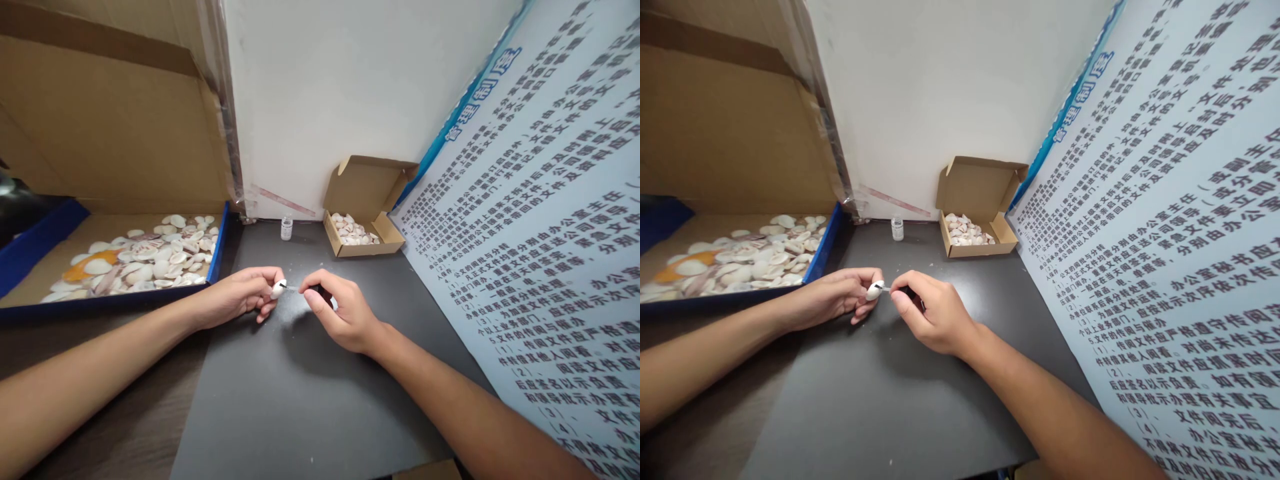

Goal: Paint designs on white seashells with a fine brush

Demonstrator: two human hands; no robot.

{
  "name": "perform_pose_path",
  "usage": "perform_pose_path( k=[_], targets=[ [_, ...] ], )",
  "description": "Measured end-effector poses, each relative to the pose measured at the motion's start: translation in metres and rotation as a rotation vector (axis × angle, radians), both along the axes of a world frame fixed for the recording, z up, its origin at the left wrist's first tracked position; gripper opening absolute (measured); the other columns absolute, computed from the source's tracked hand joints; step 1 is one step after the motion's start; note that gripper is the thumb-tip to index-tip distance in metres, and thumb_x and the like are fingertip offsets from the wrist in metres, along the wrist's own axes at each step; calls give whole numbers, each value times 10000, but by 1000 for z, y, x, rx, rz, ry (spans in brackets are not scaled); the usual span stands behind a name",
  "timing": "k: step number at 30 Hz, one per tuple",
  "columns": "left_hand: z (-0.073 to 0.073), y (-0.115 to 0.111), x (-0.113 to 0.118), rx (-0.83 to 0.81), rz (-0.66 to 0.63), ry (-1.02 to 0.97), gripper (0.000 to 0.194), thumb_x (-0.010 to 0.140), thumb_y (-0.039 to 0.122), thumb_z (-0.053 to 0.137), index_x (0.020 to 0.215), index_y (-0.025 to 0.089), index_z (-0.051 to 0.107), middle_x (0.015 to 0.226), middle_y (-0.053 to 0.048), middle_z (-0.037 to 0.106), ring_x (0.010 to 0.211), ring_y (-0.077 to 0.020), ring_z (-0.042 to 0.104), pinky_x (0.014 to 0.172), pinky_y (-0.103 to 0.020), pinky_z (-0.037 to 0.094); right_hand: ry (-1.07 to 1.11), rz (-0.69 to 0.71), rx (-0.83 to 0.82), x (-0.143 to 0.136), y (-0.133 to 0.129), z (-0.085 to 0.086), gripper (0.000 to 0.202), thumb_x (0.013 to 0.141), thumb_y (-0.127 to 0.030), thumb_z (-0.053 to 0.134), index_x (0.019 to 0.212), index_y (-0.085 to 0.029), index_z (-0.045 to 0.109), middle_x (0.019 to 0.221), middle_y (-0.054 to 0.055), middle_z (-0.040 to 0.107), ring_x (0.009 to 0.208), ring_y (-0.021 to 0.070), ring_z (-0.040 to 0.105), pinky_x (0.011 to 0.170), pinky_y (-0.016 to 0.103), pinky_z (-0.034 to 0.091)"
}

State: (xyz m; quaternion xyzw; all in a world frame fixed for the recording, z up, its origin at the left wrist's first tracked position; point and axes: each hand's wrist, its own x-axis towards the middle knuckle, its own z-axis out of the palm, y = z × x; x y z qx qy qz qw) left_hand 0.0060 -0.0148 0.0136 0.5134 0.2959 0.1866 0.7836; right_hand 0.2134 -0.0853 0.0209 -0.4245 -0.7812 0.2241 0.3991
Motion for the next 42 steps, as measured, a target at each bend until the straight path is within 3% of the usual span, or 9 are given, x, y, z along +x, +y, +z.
perform_pose_path(
  k=[6, 13, 20, 27, 33, 39, 42],
  targets=[
    [1, 0, 0, 5, -4, 11, 75, 723, 159, 586, 746, 179, 517, 613, 28, 489, 555, -110, 467, 509, -219, 413, 11, -37, 30, 1, -1, 1, 151, 968, -246, 456, 910, -193, 585, 763, 1, 592, 629, 115, 498, 612, 232, 406],
    [2, -1, 0, 8, -3, 18, 91, 729, 170, 595, 753, 181, 507, 611, 28, 491, 562, -111, 462, 518, -218, 411, -26, 25, -3, 1, -1, 1, 172, 973, -249, 442, 885, -195, 580, 754, -2, 583, 640, 118, 505, 626, 240, 403],
    [2, 0, 0, 8, 1, 24, 93, 717, 179, 592, 747, 184, 504, 607, 28, 486, 558, -117, 467, 512, -224, 410, 23, -66, 35, 1, -1, 0, 150, 969, -260, 465, 917, -196, 591, 776, 4, 603, 633, 114, 508, 612, 231, 411],
    [2, -1, 0, 0, 9, 23, 107, 722, 168, 596, 758, 187, 497, 601, 34, 479, 561, -114, 459, 518, -221, 410, 8, 31, 6, -1, -2, 1, 147, 972, -258, 474, 945, -191, 602, 775, 1, 604, 631, 110, 506, 616, 227, 416],
    [2, -1, 0, 20, 2, 34, 94, 724, 187, 593, 742, 187, 500, 615, 27, 479, 564, -123, 466, 513, -236, 413, 18, -56, 19, 0, -2, -1, 160, 974, -277, 471, 951, -194, 605, 810, 14, 627, 655, 117, 530, 617, 226, 425],
    [3, -2, 1, 18, 6, 37, 116, 709, 178, 596, 751, 191, 489, 600, 33, 474, 562, -121, 456, 519, -231, 407, -11, 11, -22, 0, -2, -1, 173, 982, -283, 455, 959, -201, 605, 748, -5, 595, 622, 115, 511, 609, 230, 417],
    [2, -1, 0, 10, -2, 23, 110, 716, 170, 596, 751, 189, 493, 604, 33, 480, 563, -114, 459, 520, -222, 408, 22, -18, -8, 0, -2, -1, 170, 980, -284, 457, 957, -201, 604, 740, -4, 592, 640, 121, 531, 612, 232, 422]
  ],
)
